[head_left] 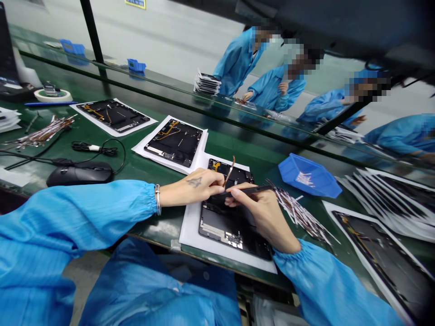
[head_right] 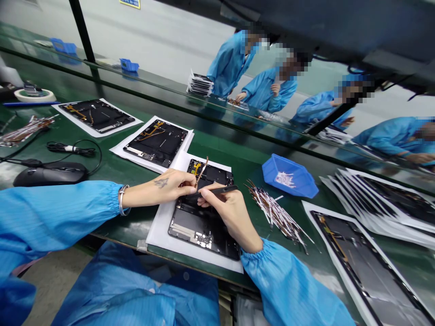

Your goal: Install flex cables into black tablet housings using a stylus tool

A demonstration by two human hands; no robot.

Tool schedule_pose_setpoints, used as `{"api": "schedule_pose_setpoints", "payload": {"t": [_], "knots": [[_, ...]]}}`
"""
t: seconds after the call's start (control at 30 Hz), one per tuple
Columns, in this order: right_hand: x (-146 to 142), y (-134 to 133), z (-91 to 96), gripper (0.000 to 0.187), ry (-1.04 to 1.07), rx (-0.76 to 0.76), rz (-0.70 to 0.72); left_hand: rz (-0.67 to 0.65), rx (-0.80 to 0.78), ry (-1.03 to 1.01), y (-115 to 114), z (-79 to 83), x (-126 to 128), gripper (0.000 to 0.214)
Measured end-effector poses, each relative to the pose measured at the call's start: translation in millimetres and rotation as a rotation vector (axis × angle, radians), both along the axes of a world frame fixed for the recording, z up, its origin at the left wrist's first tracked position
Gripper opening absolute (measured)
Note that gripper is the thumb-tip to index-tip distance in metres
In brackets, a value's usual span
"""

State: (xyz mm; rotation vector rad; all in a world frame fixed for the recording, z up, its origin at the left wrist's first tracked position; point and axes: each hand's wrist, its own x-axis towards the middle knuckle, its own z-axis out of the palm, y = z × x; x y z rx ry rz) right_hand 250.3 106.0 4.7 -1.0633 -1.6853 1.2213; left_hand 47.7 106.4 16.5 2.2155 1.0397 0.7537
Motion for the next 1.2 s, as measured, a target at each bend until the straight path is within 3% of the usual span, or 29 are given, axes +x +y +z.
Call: {"api": "schedule_pose_setpoints", "payload": {"t": [0.17, 0.33, 0.53, 0.77, 0.9, 1.2], "knots": [[-1.2, -1.0, -0.6, 0.035, 0.168, -0.196, -0.087, -0.009, 0.088, 0.085, 3.2, -2.5, -7.6, 0.008], [-3.7, -12.5, -0.2, 0.042, 0.268, -0.399, -0.188, -0.068, 0.254, 0.322, -2.2, -7.1, -26.1, 0.015], [-8.8, -22.7, 1.5, 0.044, 0.214, -0.469, -0.234, -0.170, 0.353, 0.512, -22.3, -15.1, -37.5, 0.020], [-9.8, -28.1, 2.3, 0.040, 0.155, -0.496, -0.275, -0.175, 0.365, 0.638, -29.3, -9.7, -23.1, 0.017], [-12.0, -30.3, 2.6, 0.039, 0.125, -0.518, -0.256, -0.192, 0.362, 0.629, -32.5, -6.9, -24.9, 0.015], [-11.0, -25.4, 1.5, 0.033, 0.094, -0.588, -0.223, -0.255, 0.329, 0.385, -31.0, -20.8, -43.9, 0.024]]}}
